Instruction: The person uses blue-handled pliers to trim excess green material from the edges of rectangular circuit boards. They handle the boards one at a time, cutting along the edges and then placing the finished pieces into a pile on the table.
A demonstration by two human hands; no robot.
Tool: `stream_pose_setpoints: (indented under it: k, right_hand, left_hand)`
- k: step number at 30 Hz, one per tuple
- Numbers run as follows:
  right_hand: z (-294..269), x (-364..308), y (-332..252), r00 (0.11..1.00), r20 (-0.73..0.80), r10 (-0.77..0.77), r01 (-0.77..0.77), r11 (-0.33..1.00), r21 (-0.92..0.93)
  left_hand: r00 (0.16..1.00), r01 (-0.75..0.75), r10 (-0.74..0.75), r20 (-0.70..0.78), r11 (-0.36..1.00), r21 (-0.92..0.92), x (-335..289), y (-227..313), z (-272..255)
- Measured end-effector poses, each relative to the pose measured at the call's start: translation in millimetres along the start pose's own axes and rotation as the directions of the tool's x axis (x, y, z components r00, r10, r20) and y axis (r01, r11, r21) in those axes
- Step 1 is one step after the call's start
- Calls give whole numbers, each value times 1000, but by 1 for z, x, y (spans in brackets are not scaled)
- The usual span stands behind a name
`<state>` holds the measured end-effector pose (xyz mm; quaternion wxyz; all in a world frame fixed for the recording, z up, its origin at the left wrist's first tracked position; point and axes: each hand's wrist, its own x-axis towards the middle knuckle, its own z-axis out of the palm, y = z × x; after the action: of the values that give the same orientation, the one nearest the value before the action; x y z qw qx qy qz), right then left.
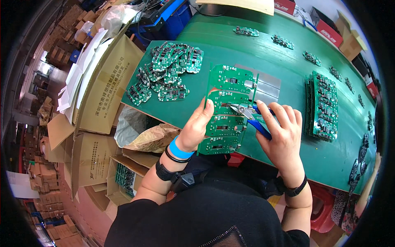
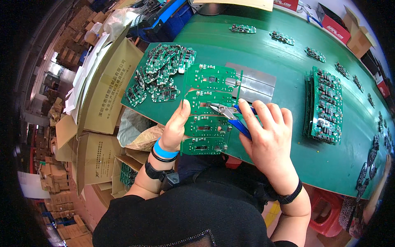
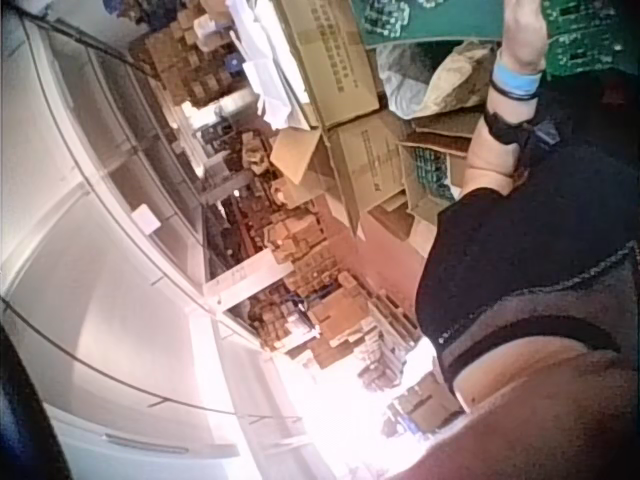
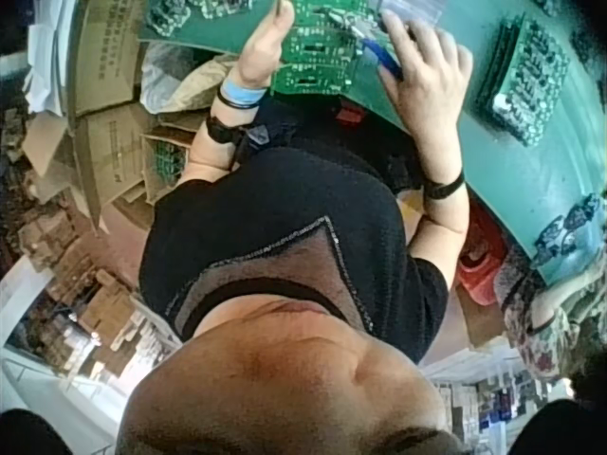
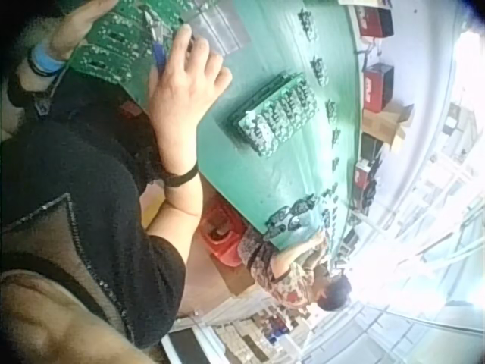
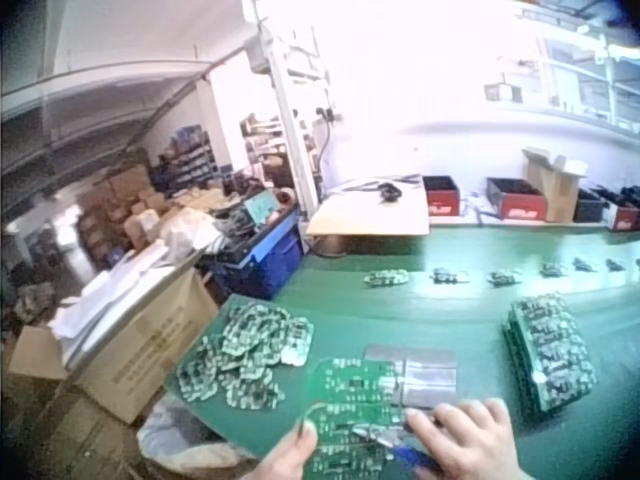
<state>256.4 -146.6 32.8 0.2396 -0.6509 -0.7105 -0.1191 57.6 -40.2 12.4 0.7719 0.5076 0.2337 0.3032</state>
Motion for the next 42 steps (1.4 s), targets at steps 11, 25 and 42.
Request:
stream_pose_setpoints:
  k: [11, 25, 42]
  right_hand:
    - [-1, 4, 5, 994, -51, -95, 93, 995, -41]
    - [4, -6, 18, 994, -58, 90, -88, 995, 40]
    - [2, -9, 14, 970, -119, 212, -197, 972, 127]
  left_hand:
    - [992, 121, -123, 0, 972, -203, -1, 0, -2]
    - [961, 205, 48, 274, 544, -813, 4, -19, -29]
    - [979, 120, 30, 202, 715, -688, 11, -6, -24]
